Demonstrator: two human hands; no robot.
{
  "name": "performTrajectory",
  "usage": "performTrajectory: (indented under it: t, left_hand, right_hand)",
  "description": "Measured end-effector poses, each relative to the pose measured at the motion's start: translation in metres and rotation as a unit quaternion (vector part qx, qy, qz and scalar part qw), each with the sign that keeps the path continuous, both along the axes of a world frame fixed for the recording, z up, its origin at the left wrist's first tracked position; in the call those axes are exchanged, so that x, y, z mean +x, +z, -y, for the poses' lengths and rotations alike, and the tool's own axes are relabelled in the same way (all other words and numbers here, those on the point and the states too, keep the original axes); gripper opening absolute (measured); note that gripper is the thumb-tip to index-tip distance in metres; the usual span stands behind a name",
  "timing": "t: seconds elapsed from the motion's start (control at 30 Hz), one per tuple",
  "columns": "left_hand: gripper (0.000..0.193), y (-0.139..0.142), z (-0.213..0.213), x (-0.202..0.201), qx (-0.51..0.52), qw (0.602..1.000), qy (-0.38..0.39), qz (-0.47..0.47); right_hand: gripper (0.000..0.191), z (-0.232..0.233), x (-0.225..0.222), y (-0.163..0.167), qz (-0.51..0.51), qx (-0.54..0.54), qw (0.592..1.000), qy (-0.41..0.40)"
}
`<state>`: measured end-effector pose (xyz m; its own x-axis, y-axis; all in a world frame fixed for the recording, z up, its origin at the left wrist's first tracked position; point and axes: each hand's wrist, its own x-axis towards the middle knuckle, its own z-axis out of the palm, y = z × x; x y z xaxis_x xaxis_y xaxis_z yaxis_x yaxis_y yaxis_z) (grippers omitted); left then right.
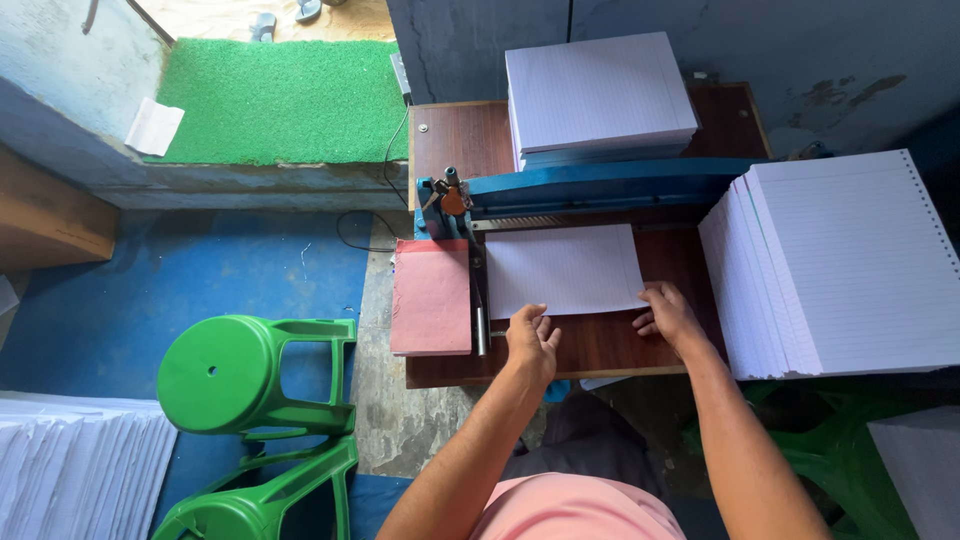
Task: The person places lined paper sheets into a binding machine, presses the handle to create holes, and stacks the processed sheets. The person then inserts the punched sheets into a printed cover and stacks the finished notebooks.
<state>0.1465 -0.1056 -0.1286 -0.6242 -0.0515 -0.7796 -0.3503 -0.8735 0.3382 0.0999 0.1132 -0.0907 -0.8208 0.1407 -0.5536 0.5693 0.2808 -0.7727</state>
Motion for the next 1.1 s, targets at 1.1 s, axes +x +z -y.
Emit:
performTrajectory:
  t: [1.1]
  left_hand:
    - [0.088, 0.009, 0.011, 0.018, 0.042, 0.999, 0.002, -0.026]
  right_hand:
    - [0.028, 0.019, 0.004, 0.012, -0.038, -0.007, 0.998, -0.056]
